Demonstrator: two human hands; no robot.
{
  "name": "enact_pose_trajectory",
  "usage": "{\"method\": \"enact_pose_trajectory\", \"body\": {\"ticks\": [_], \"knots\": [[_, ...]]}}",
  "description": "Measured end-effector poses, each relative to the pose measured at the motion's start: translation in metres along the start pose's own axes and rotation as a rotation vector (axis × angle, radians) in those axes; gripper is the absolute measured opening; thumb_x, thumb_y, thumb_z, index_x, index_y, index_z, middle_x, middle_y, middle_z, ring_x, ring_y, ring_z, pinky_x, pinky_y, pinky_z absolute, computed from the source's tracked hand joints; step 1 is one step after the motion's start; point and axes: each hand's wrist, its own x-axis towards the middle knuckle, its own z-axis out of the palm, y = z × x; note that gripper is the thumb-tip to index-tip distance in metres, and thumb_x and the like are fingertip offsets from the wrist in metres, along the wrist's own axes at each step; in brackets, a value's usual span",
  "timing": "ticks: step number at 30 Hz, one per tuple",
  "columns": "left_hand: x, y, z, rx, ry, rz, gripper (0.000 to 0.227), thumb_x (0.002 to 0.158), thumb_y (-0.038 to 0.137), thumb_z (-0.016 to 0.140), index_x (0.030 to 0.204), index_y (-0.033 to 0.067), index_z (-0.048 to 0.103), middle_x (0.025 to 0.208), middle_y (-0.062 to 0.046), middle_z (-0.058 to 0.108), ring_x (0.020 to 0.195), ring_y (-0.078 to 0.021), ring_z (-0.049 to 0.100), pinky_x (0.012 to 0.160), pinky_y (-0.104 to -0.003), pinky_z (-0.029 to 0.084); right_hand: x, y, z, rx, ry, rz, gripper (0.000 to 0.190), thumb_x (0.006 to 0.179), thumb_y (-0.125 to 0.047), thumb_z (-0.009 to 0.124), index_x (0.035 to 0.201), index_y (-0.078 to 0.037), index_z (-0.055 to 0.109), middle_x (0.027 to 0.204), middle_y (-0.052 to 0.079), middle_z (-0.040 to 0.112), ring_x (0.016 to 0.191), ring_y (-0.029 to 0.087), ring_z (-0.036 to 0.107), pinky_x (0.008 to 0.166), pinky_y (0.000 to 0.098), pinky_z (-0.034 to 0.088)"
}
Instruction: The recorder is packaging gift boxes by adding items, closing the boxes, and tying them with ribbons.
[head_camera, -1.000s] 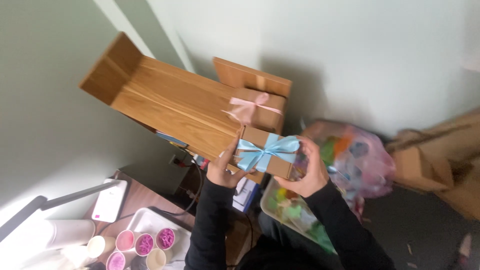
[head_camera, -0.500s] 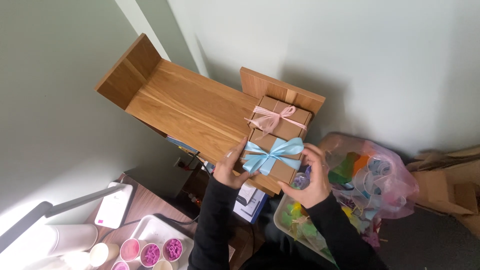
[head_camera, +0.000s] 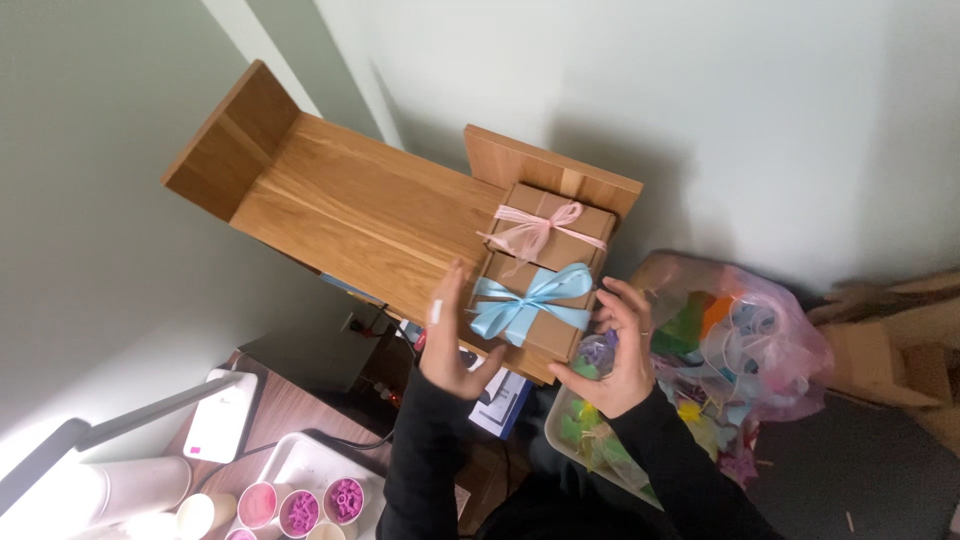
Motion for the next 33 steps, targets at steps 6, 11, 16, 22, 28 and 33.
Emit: {"method": "enact_pose_trajectory", "body": {"ticks": [6, 11, 16, 22, 28, 33], "knots": [[-0.003, 0.057, 0.015, 0.021, 0.176, 0.130, 0.097, 0.074, 0.002, 0.078, 0.157, -0.0028, 0.029, 0.163, -0.033, 0.030, 0.154, -0.0458, 0.033, 0.128, -0.050, 0.028, -0.013, 0.001, -0.033, -0.037, 0.048, 0.051, 0.100, 0.064, -0.018, 0.094, 0.147, -0.006, 0.039, 0.154, 0.019, 0.036, 0.112, 0.025, 0.057, 0.090, 0.0362, 0.052], [-0.019, 0.085, 0.076, -0.059, 0.363, 0.269, 0.079, 0.082, -0.004, 0.074, 0.151, 0.0025, 0.036, 0.153, -0.026, 0.046, 0.143, -0.0413, 0.049, 0.125, -0.048, 0.038, -0.041, 0.014, -0.087, -0.116, 0.150, 0.120, 0.088, 0.068, -0.014, 0.089, 0.144, -0.007, 0.046, 0.154, 0.017, 0.041, 0.115, 0.025, 0.057, 0.094, 0.0369, 0.051], [0.000, 0.135, 0.144, -0.241, 0.118, 0.301, 0.023, 0.090, -0.007, 0.071, 0.110, 0.0029, 0.066, 0.103, -0.014, 0.073, 0.094, -0.0301, 0.072, 0.085, -0.036, 0.058, -0.088, 0.057, -0.149, -0.233, 0.266, 0.310, 0.034, 0.087, -0.008, 0.077, 0.120, -0.004, 0.068, 0.116, 0.010, 0.071, 0.095, 0.020, 0.069, 0.086, 0.0331, 0.054], [-0.017, 0.073, 0.309, -0.368, -0.103, 0.021, 0.020, 0.094, -0.003, 0.062, 0.112, 0.0032, 0.068, 0.109, -0.015, 0.074, 0.093, -0.0307, 0.075, 0.081, -0.035, 0.060, -0.156, 0.151, -0.175, -0.207, 0.065, 0.459, 0.025, 0.093, -0.003, 0.064, 0.117, -0.006, 0.072, 0.110, 0.013, 0.077, 0.096, 0.022, 0.076, 0.081, 0.0322, 0.057], [-0.036, 0.074, 0.394, -0.076, -0.438, -0.222, 0.031, 0.088, 0.004, 0.062, 0.118, 0.0086, 0.069, 0.103, -0.020, 0.073, 0.093, -0.0417, 0.070, 0.082, -0.048, 0.055, -0.189, 0.182, -0.190, -0.343, 0.173, 0.283, 0.031, 0.083, -0.001, 0.069, 0.114, -0.001, 0.067, 0.110, 0.019, 0.072, 0.097, 0.033, 0.072, 0.082, 0.0368, 0.057], [-0.028, 0.126, 0.433, -0.182, -0.352, -0.076, 0.049, 0.086, 0.001, 0.065, 0.133, 0.0061, 0.058, 0.127, -0.024, 0.065, 0.112, -0.0450, 0.064, 0.095, -0.046, 0.054, -0.188, 0.179, -0.257, -0.400, 0.413, 0.461, 0.019, 0.090, -0.002, 0.069, 0.109, -0.004, 0.069, 0.111, 0.015, 0.070, 0.083, 0.025, 0.073, 0.073, 0.0325, 0.059]]}}
